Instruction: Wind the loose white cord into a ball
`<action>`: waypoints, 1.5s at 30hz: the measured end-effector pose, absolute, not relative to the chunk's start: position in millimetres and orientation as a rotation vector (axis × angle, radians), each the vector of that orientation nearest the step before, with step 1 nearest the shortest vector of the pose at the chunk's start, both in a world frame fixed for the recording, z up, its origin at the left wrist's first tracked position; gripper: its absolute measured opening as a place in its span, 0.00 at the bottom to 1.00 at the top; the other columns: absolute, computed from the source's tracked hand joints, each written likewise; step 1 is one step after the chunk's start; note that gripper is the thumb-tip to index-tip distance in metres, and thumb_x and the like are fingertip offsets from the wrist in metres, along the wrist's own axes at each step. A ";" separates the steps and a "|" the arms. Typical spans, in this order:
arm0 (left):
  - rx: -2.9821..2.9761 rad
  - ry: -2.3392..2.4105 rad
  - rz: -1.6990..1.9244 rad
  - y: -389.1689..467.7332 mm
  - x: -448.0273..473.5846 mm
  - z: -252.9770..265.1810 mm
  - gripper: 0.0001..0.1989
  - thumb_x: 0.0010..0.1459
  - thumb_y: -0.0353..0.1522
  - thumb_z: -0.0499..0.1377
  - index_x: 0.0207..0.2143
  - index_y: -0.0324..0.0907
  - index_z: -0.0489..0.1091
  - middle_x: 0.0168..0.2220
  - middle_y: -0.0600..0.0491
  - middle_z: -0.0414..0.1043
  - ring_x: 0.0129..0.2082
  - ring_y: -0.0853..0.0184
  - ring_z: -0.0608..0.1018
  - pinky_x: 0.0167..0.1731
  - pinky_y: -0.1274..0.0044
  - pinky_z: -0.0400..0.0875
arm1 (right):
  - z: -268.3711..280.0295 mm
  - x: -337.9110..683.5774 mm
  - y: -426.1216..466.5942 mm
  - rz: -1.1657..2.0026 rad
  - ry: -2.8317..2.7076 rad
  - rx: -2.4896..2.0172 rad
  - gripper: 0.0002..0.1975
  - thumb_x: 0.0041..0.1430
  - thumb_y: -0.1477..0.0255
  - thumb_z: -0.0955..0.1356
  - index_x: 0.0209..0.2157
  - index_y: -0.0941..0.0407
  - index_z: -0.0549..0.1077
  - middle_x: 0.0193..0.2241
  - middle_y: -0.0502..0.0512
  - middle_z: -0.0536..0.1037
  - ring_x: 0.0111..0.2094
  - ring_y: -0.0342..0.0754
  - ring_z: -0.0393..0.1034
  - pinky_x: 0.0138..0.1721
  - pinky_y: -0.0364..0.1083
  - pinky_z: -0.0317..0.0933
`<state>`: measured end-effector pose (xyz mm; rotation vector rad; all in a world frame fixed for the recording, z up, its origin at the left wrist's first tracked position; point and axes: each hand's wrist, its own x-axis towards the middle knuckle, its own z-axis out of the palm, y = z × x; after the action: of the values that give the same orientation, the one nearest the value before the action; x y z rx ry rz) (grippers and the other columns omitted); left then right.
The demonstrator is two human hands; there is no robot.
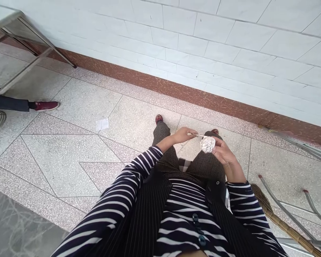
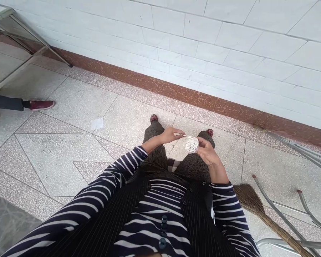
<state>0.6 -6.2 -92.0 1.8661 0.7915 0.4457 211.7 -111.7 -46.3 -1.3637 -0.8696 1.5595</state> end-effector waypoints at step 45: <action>1.639 1.019 0.460 -40.3 -10.1 -125.9 0.13 0.65 0.34 0.54 0.36 0.39 0.77 0.35 0.55 0.80 0.27 0.72 0.72 0.32 0.81 0.63 | 47.3 233.6 -34.2 1.174 -0.419 -1.132 0.10 0.40 0.76 0.74 0.29 0.56 0.75 0.33 0.50 0.81 0.33 0.44 0.77 0.29 0.40 0.76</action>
<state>-10.1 -40.3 -125.9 1.6391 1.0189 0.4595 233.6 -34.2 47.3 -1.1322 -0.4191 1.1740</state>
